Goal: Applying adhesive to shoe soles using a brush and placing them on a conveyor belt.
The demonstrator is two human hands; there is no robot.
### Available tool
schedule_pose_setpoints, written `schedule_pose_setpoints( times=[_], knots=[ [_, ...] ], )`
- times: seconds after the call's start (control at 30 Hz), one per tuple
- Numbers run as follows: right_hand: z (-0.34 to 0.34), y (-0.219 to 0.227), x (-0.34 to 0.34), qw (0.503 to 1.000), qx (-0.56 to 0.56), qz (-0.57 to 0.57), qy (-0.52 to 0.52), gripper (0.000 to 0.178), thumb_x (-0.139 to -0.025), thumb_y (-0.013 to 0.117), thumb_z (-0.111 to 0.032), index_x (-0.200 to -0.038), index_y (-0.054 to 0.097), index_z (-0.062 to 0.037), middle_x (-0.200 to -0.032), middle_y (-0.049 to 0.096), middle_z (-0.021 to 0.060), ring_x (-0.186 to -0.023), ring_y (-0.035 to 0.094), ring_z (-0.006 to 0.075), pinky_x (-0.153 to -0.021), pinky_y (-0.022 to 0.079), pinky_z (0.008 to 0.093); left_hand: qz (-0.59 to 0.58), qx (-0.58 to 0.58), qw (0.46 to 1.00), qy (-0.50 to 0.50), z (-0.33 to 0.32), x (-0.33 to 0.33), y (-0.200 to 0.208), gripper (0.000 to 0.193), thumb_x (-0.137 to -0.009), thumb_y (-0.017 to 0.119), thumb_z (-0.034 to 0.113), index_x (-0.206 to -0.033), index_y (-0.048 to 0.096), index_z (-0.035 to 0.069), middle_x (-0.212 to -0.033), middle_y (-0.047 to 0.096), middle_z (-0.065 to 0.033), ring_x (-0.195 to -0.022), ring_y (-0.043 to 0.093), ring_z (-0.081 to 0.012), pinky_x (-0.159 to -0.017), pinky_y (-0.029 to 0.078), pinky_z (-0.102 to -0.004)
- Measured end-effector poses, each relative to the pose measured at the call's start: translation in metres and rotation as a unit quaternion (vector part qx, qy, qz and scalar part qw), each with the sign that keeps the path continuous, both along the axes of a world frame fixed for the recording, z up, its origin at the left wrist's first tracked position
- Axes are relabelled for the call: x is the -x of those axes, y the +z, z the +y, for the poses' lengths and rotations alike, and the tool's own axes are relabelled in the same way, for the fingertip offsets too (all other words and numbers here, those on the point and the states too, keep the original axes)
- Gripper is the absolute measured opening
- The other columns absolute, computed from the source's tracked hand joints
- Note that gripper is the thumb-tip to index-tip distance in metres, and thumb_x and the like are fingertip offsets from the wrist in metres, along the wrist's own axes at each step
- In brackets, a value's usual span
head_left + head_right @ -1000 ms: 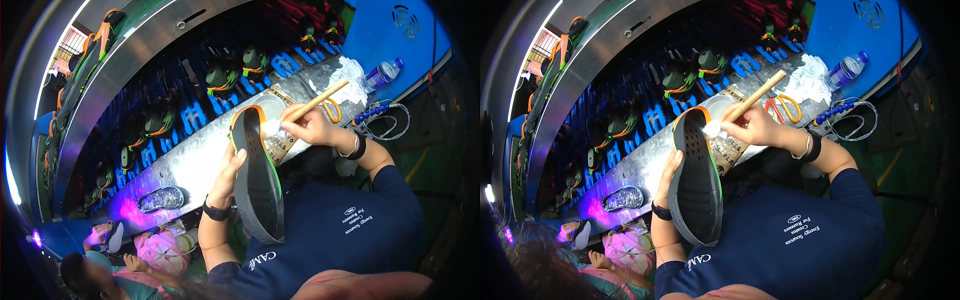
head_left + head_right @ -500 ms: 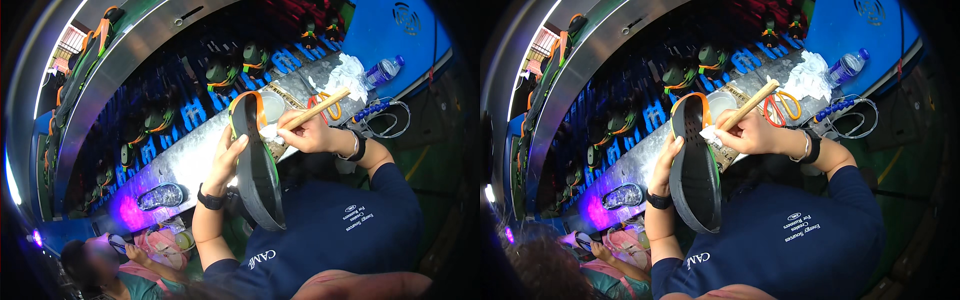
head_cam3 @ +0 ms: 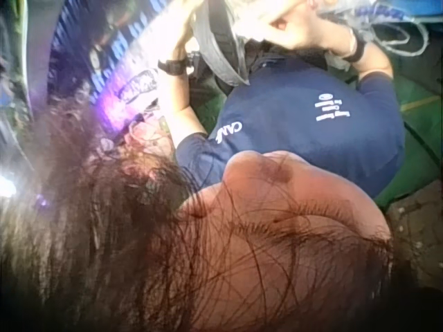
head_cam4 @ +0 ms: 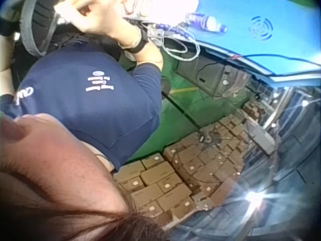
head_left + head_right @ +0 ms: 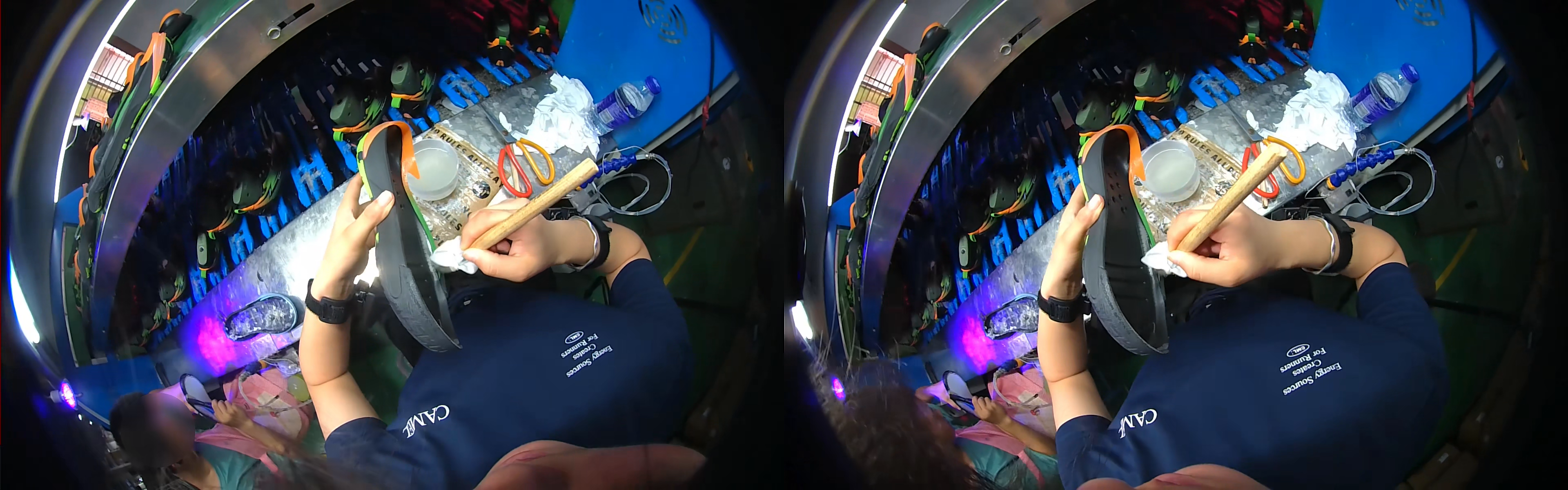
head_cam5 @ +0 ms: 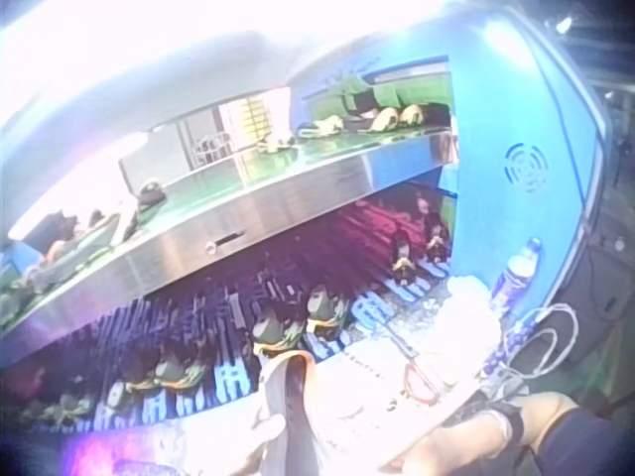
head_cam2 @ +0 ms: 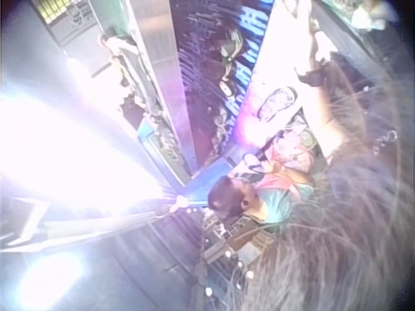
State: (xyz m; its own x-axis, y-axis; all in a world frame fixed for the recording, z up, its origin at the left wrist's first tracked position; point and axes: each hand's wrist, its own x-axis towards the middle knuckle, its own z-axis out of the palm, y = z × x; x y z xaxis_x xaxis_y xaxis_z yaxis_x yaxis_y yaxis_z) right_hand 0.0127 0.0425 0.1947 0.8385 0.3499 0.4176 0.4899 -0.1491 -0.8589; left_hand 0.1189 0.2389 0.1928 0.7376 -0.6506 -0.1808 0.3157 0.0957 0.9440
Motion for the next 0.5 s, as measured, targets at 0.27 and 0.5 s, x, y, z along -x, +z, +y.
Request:
schedule_pose_setpoints(
  times=[0.27,0.5],
  knots=[
    [-0.038,0.006,0.01,0.965,-0.2,-0.037,-0.163,0.008,-0.074,0.051,0.002,-0.082,0.052,0.0028,-0.065,0.05,0.0027,-0.054,0.044,0.004,-0.046,0.034,0.0177,-0.079,0.053,0.993,0.067,0.004,-0.012,0.024,0.061,-0.074,0.057,0.022,-0.122,0.027,0.0,-0.104,0.05,-0.0098,-0.091,0.05,-0.0141,-0.078,0.038,-0.0243],
    [-0.103,-0.003,0.036,0.91,-0.301,0.022,-0.284,0.006,-0.077,0.049,-0.002,-0.082,0.049,0.0009,-0.061,0.045,-0.0002,-0.051,0.038,0.0026,-0.044,0.029,0.0168,-0.435,0.082,0.859,0.257,0.021,-0.009,0.115,0.076,-0.06,0.068,0.016,-0.12,0.026,-0.003,-0.11,0.043,-0.0121,-0.1,0.045,-0.0217,-0.088,0.035,-0.0343]
  ],
)
